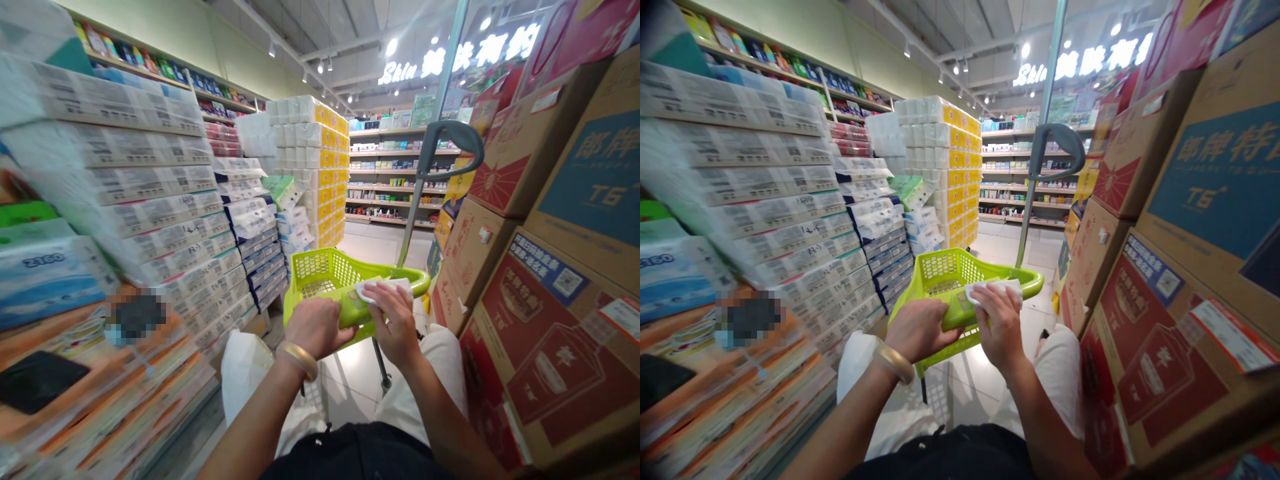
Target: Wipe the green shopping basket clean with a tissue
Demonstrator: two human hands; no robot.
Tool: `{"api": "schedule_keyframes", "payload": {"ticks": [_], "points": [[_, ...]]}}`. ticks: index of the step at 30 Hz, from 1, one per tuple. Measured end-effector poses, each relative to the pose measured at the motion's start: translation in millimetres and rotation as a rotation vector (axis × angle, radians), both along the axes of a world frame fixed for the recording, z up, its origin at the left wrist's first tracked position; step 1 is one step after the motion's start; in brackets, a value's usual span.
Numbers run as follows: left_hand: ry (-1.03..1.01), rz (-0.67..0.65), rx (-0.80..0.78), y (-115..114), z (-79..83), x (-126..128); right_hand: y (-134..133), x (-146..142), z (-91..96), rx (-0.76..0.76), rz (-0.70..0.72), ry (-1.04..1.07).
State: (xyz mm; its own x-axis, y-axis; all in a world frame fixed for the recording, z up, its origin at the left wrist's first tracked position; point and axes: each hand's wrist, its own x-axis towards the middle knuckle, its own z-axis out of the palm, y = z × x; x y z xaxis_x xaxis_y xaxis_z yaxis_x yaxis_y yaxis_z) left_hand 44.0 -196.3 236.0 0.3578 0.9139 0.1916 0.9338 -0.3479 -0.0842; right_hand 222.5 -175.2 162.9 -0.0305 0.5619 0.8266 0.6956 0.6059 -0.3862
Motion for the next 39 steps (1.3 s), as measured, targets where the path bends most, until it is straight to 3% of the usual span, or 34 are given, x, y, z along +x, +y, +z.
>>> {"api": "schedule_keyframes", "payload": {"ticks": [3, 9, 17, 23, 30, 36, 39], "points": [[0.006, -0.006, -0.004, -0.2, -0.1, -1.9, 0.3, 3.4, -1.4, -0.001, 0.037, -0.010], [0.000, -0.011, -0.018, -0.1, -0.1, -1.5, 18.8, 33.4, -7.3, -0.009, -0.159, 0.201], [0.004, -0.015, -0.020, -0.4, 0.7, -3.1, -2.8, 10.5, -10.3, 0.023, 0.027, 0.044], [-0.005, -0.019, -0.037, -0.8, 2.7, -3.7, 16.1, 37.3, -11.9, 0.011, -0.162, 0.230], [-0.010, -0.026, -0.037, -0.6, 2.2, -5.1, -1.0, 14.9, -12.7, 0.037, 0.036, 0.066], [-0.006, -0.026, -0.040, -0.6, 2.3, -7.3, 18.2, 38.9, -11.8, 0.035, -0.170, 0.235], [-0.009, -0.030, -0.035, -0.2, 2.0, -6.5, 11.6, 26.2, -7.1, 0.002, -0.138, 0.174]]}}
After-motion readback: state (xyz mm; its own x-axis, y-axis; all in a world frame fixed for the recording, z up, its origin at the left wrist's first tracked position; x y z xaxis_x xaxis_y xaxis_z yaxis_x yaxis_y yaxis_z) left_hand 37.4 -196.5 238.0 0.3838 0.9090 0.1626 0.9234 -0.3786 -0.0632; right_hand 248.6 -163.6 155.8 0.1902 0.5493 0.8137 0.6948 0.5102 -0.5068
